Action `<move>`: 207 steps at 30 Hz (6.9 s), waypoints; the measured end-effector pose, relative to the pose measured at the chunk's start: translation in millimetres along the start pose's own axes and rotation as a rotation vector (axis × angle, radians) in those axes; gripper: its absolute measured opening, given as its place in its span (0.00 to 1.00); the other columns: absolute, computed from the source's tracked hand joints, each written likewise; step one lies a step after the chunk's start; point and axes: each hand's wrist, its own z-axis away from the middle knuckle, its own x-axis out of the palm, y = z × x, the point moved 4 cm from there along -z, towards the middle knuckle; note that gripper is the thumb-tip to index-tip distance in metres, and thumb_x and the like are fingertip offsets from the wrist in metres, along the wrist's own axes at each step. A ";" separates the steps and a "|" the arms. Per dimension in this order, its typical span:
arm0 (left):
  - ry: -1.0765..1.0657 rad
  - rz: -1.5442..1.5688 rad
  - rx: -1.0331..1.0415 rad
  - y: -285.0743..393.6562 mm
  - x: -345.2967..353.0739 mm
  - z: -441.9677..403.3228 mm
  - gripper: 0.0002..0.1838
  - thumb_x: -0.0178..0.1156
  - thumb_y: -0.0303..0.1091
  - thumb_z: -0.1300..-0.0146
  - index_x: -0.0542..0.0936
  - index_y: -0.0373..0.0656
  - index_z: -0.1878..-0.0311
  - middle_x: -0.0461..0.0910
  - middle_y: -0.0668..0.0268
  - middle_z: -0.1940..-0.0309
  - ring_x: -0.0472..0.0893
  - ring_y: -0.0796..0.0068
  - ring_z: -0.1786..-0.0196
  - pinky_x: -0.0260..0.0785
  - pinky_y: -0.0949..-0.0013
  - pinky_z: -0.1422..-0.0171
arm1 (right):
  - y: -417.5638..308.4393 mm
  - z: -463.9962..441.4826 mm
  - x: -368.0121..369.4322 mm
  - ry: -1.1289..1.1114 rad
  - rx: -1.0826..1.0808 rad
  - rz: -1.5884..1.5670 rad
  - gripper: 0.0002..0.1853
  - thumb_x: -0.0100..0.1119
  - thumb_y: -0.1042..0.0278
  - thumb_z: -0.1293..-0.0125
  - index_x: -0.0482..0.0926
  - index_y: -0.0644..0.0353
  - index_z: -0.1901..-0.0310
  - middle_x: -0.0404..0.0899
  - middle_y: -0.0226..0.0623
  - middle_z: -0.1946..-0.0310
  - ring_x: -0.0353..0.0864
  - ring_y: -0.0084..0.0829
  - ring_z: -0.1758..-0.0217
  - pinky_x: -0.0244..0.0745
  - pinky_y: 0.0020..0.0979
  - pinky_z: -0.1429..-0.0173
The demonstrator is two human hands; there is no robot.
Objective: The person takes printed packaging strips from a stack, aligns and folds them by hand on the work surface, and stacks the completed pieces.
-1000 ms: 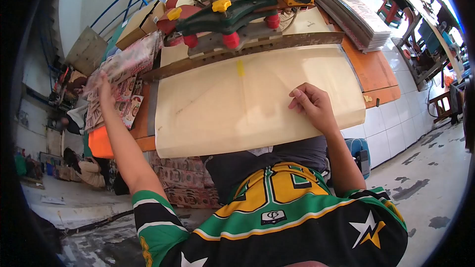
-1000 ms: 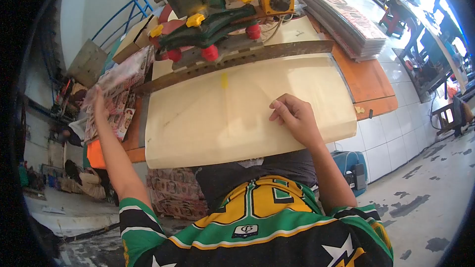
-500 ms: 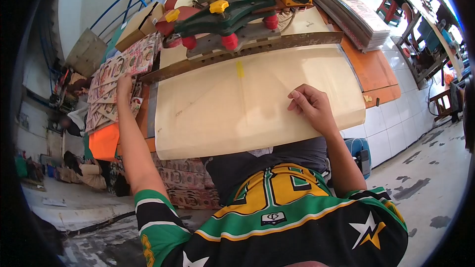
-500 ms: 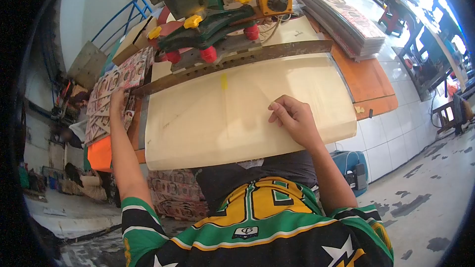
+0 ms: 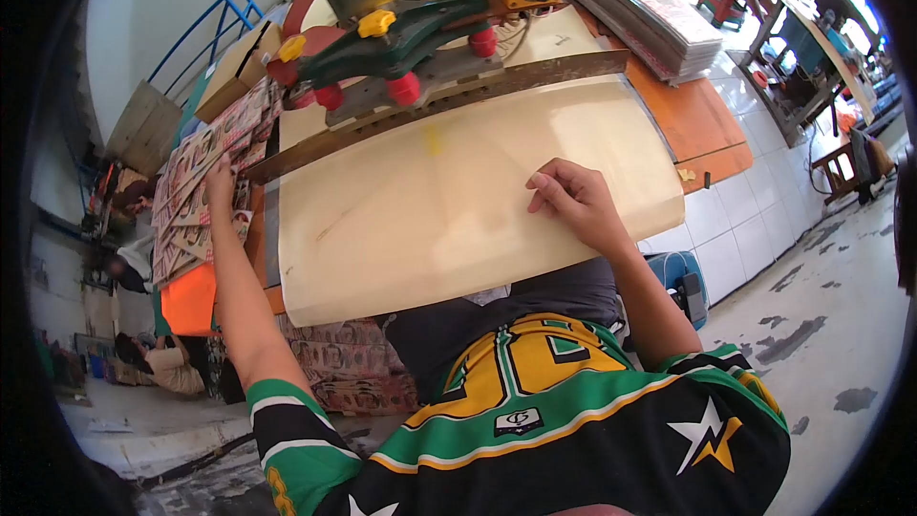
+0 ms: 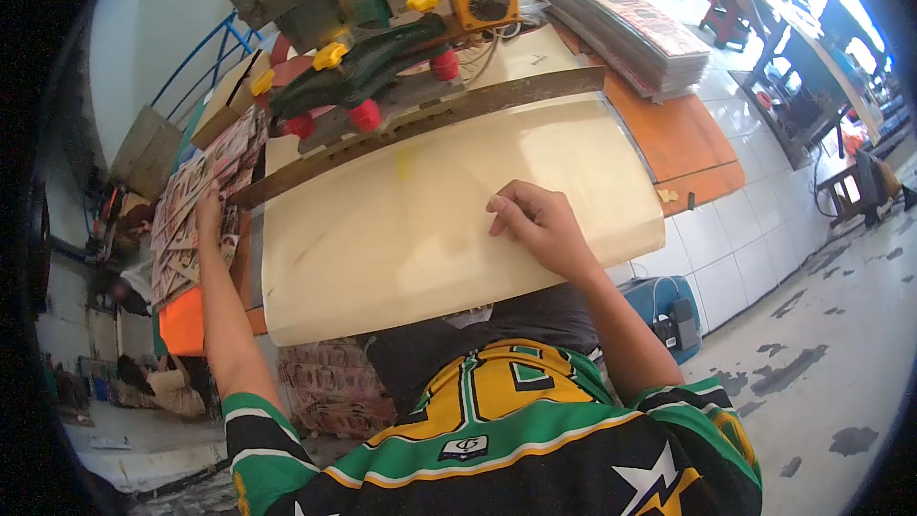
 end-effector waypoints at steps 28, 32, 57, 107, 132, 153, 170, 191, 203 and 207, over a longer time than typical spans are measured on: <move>-1.978 1.492 1.128 344.0 -23.8 494.1 0.34 0.54 0.58 0.28 0.76 0.34 0.36 0.71 0.40 0.31 0.69 0.47 0.25 0.53 0.51 0.24 | -25.3 -51.1 -223.7 0.647 -0.195 0.351 0.12 0.57 0.64 0.26 0.82 0.64 0.52 0.87 0.35 0.67 0.84 0.24 0.65 0.78 0.26 0.59; -2.098 1.454 1.053 362.5 -26.5 504.3 0.35 0.54 0.58 0.27 0.75 0.34 0.35 0.70 0.39 0.30 0.68 0.46 0.25 0.50 0.51 0.23 | 9.4 -83.2 -356.0 1.054 -0.114 0.662 0.18 0.61 0.62 0.30 0.81 0.64 0.44 0.85 0.34 0.66 0.79 0.20 0.70 0.75 0.24 0.69; -1.592 1.984 1.135 304.8 -28.5 481.8 0.11 0.59 0.35 0.29 0.84 0.52 0.70 0.84 0.68 0.69 0.82 0.65 0.63 0.65 0.53 0.48 | 1.9 -122.2 -409.7 0.987 0.108 0.801 0.17 0.66 0.53 0.37 0.87 0.62 0.62 0.85 0.33 0.75 0.81 0.24 0.74 0.75 0.30 0.65; -0.617 0.638 -0.397 16.6 207.0 436.8 0.28 0.63 0.39 0.28 0.71 0.31 0.31 0.76 0.51 0.35 0.76 0.62 0.35 0.65 0.66 0.30 | -69.0 -127.0 -297.7 0.220 0.024 1.493 0.26 0.57 0.40 0.34 0.85 0.59 0.57 0.87 0.51 0.66 0.88 0.48 0.60 0.80 0.44 0.51; -0.571 0.368 0.024 25.3 237.2 427.4 0.24 0.58 0.40 0.28 0.75 0.34 0.34 0.77 0.48 0.36 0.74 0.49 0.33 0.64 0.56 0.28 | -108.3 -150.9 -316.4 0.190 -0.054 1.736 0.10 0.51 0.70 0.32 0.79 0.57 0.53 0.86 0.50 0.67 0.88 0.50 0.62 0.81 0.49 0.58; -0.529 0.270 0.131 49.9 222.1 430.7 0.22 0.57 0.40 0.28 0.77 0.35 0.38 0.79 0.46 0.40 0.75 0.43 0.36 0.65 0.52 0.30 | -63.9 10.7 -320.2 0.834 -0.215 0.897 0.26 0.63 0.49 0.28 0.78 0.61 0.38 0.83 0.46 0.44 0.81 0.38 0.39 0.73 0.38 0.34; -0.748 0.441 0.225 109.2 178.1 451.6 0.22 0.63 0.41 0.28 0.79 0.35 0.40 0.83 0.52 0.46 0.82 0.59 0.43 0.70 0.61 0.37 | 17.1 -23.5 -349.8 0.752 -0.123 -0.644 0.19 0.54 0.73 0.26 0.71 0.63 0.36 0.80 0.42 0.44 0.80 0.37 0.38 0.80 0.43 0.37; -0.663 1.294 0.420 181.1 33.4 382.7 0.37 0.62 0.60 0.33 0.77 0.29 0.41 0.83 0.49 0.49 0.84 0.62 0.48 0.71 0.70 0.52 | 44.1 123.3 -329.8 0.408 -0.454 -0.741 0.21 0.47 0.60 0.19 0.71 0.61 0.32 0.77 0.36 0.35 0.77 0.33 0.33 0.73 0.39 0.29; -0.257 1.134 0.218 107.6 6.3 276.6 0.21 0.66 0.30 0.30 0.75 0.31 0.38 0.82 0.60 0.43 0.79 0.73 0.41 0.69 0.66 0.33 | -19.1 1.9 -199.5 0.245 -0.344 -0.494 0.23 0.55 0.62 0.23 0.69 0.65 0.33 0.79 0.39 0.42 0.80 0.27 0.41 0.77 0.33 0.37; -0.259 1.143 0.272 73.9 -3.7 237.6 0.14 0.66 0.29 0.30 0.79 0.33 0.46 0.82 0.65 0.52 0.79 0.77 0.50 0.70 0.69 0.38 | -13.6 -24.6 -185.1 0.103 -0.294 -0.387 0.17 0.57 0.63 0.23 0.76 0.64 0.41 0.82 0.33 0.50 0.81 0.24 0.48 0.76 0.32 0.40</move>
